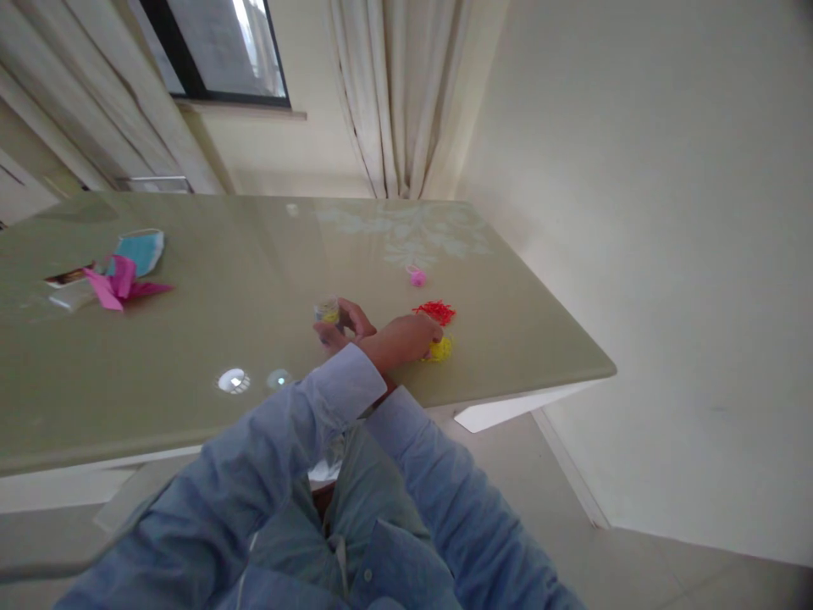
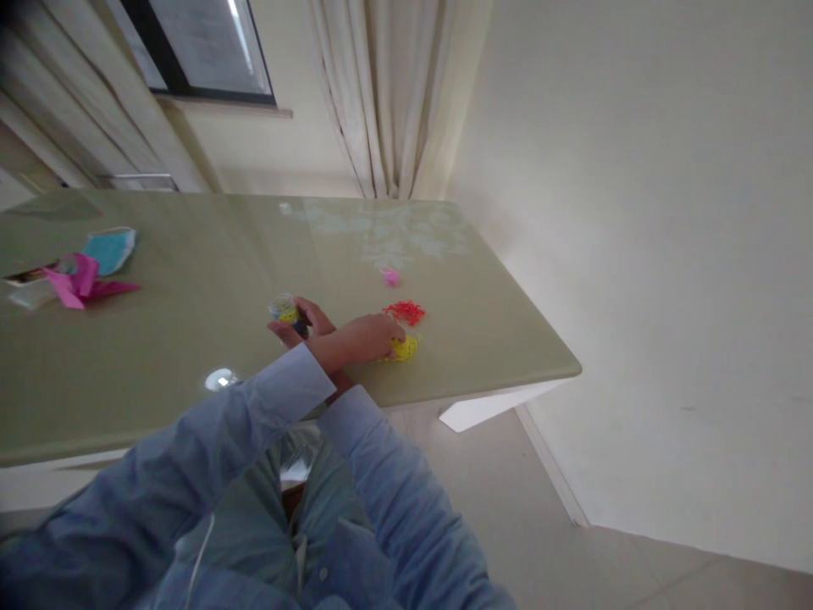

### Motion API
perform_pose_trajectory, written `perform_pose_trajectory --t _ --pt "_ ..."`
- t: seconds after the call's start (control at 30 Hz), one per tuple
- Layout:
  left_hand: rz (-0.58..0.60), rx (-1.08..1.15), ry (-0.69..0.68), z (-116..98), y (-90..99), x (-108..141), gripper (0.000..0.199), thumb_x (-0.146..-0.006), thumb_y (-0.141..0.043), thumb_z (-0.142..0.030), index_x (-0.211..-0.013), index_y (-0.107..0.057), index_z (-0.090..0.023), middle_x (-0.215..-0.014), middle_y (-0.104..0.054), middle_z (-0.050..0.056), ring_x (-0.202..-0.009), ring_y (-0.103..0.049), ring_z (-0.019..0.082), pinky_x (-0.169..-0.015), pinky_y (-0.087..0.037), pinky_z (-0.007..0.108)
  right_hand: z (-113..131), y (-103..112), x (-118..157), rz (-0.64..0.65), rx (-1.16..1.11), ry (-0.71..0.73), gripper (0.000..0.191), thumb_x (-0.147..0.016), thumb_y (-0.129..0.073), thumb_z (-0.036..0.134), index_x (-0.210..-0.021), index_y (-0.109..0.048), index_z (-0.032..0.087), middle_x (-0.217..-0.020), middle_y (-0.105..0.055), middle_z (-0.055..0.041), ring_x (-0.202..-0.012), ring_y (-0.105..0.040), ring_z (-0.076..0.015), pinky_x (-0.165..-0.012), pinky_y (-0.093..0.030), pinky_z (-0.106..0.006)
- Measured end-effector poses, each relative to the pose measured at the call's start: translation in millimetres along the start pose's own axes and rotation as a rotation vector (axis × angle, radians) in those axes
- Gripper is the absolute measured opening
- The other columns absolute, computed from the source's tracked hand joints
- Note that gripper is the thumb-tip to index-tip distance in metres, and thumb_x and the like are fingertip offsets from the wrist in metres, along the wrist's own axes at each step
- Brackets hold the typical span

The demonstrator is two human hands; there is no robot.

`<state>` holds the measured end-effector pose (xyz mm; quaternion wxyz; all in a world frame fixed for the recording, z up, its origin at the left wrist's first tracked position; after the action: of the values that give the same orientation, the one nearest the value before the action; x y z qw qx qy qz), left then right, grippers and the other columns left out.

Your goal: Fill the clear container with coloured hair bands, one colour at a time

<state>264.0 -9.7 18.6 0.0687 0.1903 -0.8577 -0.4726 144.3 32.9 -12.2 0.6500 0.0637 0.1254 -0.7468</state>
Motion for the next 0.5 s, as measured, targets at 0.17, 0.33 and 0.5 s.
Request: perform_pose_trajectory --t 0.17,0.33,0.5 --pt "0.036 -0.089 0.014 -6 2.5 3 0.014 -0.075 -0.064 -0.007 -0.07 -0.072 -0.018 -0.078 -0.073 0.008 -0.085 -0.068 0.025 -0.081 -0.049 0.033 3 3 3 -0.062 -0.033 0.012 0.07 -0.069 -0.076 0.068 -0.125 -0.063 0.028 -0.12 -0.072 -0.0071 -0.11 -0.068 -0.0245 -0.098 -0.053 -0.04" --pt "-0.022 -0.107 -0.019 -10 9.8 5 0.018 -0.08 -0.059 -0.008 -0.07 -0.072 -0.017 -0.079 -0.073 0.008 -0.08 -0.066 0.022 -0.078 -0.047 0.03 16 1 6 -0.002 -0.017 0.052 0.067 -0.073 -0.076 0.065 -0.126 -0.063 0.026 -0.124 -0.07 -0.008 -0.113 -0.067 -0.0249 -0.1 -0.052 -0.04" --pt "-0.069 -0.029 -0.017 -14 22.1 8 0.018 -0.081 -0.059 -0.011 -0.068 -0.071 -0.017 -0.071 -0.069 0.005 -0.068 -0.059 0.017 -0.071 -0.042 0.028 26 2 4 0.074 0.017 0.012 0.065 -0.071 -0.078 0.063 -0.122 -0.064 0.026 -0.124 -0.07 -0.0063 -0.116 -0.066 -0.0264 -0.104 -0.051 -0.042"
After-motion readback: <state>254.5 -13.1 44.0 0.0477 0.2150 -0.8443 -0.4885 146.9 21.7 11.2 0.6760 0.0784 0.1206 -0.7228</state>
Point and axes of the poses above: each hand's wrist, its own x-axis away from the middle knuckle, its own y-axis out of the back of the hand, z = x × y, the point moved 10 cm from there along -x, towards the middle knuckle
